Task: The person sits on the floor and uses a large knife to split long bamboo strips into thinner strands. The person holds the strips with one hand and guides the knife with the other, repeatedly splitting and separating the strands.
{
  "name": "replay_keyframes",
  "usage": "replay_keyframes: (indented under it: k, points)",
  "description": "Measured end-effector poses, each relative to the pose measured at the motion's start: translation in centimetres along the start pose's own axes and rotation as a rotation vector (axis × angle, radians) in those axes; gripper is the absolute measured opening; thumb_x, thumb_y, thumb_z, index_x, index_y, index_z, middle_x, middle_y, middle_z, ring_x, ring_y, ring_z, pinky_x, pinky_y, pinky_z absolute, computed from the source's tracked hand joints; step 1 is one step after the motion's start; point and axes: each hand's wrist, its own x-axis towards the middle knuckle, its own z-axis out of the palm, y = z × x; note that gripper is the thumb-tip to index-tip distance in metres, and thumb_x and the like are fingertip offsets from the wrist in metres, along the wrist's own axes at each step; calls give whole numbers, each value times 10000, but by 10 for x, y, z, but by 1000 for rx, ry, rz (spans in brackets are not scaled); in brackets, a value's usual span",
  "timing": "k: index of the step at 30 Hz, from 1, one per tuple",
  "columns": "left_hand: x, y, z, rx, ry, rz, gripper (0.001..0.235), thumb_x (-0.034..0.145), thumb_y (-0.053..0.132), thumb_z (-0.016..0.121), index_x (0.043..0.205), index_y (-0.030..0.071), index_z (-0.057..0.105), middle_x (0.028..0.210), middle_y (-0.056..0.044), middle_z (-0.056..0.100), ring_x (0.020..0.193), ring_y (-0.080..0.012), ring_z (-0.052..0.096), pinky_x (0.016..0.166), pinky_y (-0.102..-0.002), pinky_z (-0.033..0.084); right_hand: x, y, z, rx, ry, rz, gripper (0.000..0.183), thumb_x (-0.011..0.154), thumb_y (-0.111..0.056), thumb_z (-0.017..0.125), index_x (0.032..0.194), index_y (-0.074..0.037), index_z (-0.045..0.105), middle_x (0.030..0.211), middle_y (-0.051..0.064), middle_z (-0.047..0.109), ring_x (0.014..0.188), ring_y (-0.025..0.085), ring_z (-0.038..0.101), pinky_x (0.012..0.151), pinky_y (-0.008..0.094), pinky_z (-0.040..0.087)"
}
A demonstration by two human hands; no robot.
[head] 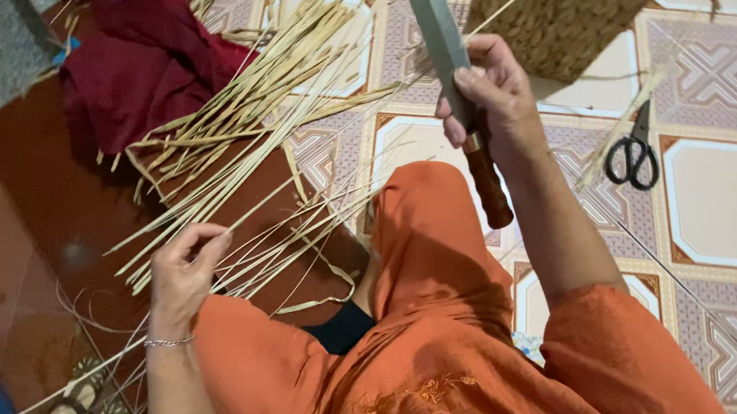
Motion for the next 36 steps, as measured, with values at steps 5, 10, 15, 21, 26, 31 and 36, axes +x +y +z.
replay_keyframes:
  k: [5,10,15,21,26,31,36]
  points:
    - [4,-13,-9,64,-18,-64,66,951,115,717,990,83,760,798,11,689,646,-56,531,549,-224,413,-14,-20,-28,2,30,-43,267,1074,-81,574,1309,-77,448,825,161,667,523,205,577,482,320,488]
    - [8,-15,-12,157,7,-10,57,959,112,719,996,84,752,875,-15,704,748,-95,604,632,-240,504,-33,-37,-58,-30,106,-144,274,1086,-75,585,1329,-72,460,852,163,673,568,210,589,509,328,502]
    - [9,-5,1,112,15,238,99,989,76,702,1068,48,755,1019,-48,660,905,-125,638,768,-265,563,-68,-53,-81,-26,246,-217,438,1094,-108,595,1481,-21,409,847,144,676,549,179,610,491,289,504]
    - [39,32,58,277,-73,320,115,1010,115,694,1064,50,772,910,-56,672,744,-132,588,598,-265,476,-104,-13,-44,-112,181,50,776,984,-183,651,1625,5,256,735,104,674,466,133,586,398,248,464]
    - [54,76,105,138,-172,280,130,966,129,685,1000,37,769,888,-47,708,670,-105,580,548,-254,461,-94,29,0,68,-108,209,756,1006,-162,646,1627,64,280,784,158,700,522,175,621,467,268,500]
    - [59,98,126,4,-273,146,126,915,88,692,975,0,760,830,-22,713,673,-65,576,571,-238,458,-80,46,11,114,-124,268,642,1013,-161,615,1548,28,314,778,172,701,499,179,612,481,261,494]
    - [70,88,142,-223,-461,-23,113,944,92,689,948,-6,747,825,32,683,740,-27,568,650,-206,476,-77,58,-4,141,-42,305,404,1029,-141,616,1349,27,436,784,167,689,504,183,610,474,266,491]
